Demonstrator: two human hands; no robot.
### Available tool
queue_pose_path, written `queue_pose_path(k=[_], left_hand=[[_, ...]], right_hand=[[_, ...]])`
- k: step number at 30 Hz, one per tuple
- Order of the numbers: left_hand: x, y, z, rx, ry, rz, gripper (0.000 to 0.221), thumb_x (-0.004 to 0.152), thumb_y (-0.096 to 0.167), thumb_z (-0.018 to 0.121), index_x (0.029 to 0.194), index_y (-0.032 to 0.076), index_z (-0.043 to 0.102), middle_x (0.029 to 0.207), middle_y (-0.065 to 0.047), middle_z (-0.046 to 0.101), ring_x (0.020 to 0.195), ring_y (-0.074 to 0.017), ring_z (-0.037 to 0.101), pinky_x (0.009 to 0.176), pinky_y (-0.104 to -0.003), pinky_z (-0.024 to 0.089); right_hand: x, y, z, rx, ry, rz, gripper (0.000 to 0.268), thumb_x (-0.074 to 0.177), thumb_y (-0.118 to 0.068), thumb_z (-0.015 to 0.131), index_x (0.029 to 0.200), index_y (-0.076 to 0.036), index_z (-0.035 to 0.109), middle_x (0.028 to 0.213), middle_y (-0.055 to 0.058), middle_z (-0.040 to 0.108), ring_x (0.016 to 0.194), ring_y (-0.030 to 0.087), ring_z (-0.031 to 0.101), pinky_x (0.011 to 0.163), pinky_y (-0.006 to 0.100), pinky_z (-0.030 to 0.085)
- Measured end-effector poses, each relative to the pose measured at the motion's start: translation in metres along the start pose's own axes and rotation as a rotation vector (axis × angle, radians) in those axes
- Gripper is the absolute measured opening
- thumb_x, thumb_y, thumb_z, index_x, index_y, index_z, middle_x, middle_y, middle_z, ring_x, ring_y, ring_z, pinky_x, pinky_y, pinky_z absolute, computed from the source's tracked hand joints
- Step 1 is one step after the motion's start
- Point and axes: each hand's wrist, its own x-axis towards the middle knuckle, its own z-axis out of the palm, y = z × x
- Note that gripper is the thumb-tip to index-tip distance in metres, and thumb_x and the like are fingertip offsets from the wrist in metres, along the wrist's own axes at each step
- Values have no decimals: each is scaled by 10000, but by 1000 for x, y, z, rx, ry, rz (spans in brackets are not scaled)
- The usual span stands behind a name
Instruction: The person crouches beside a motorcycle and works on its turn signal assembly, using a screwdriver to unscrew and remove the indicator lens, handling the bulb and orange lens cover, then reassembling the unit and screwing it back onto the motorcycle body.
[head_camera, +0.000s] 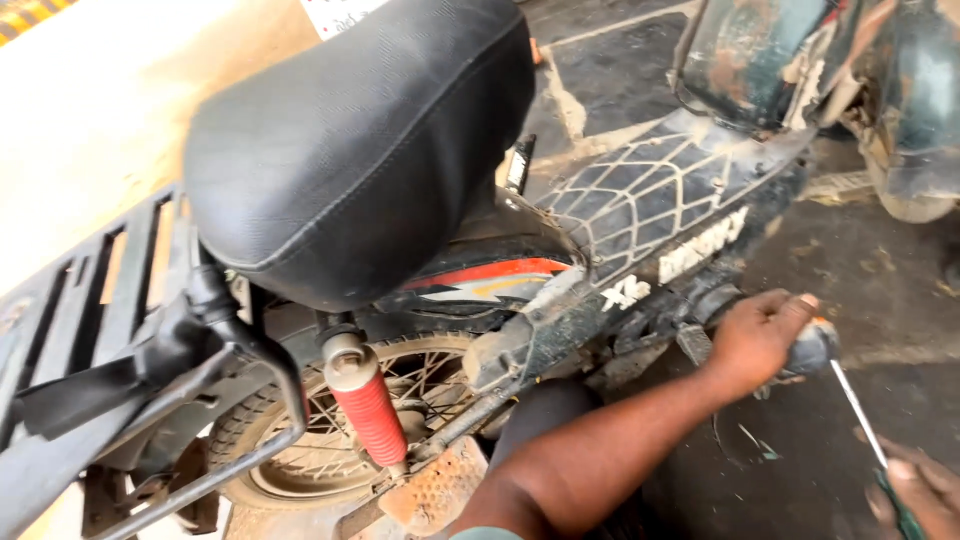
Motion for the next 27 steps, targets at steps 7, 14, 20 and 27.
queue_pose_path(k=[7,14,20,27], left_hand=[[2,-15,13,-118,27,52,411,1061,349,614,815,23,576,736,-29,519,732,-126,471,686,-341,442],[4,-16,9,-379,-111,-218,312,1013,323,570,866,53,626,720,-7,573,588,-118,553,456,-313,497],[19,8,-8,-538,198,-373,323,1046,312,520,943,26,628,705,-93,652,490,-180,615,382,-325,489],[34,2,-27,-753,383,-442,370,1018,366,476,922,27,590,665,-121,605,423,-236,576,357,-356,478]], right_hand=[[-77,-150,156,-1312,624,-203,492,943,-395,630,1423,-288,615,935,59,736,741,125,672,657,291,533],[-79,-159,150,-496,466,93,493,1070,-344,603,1556,-260,588,1027,218,618,687,206,567,592,382,509],[-96,-189,174,-1136,449,-639,494,1056,-408,583,1520,-238,580,1071,-165,597,915,-35,476,667,258,454],[-117,-191,189,-25,-66,219,662,998,-242,609,1616,-199,373,1044,83,583,728,193,552,636,361,525]])
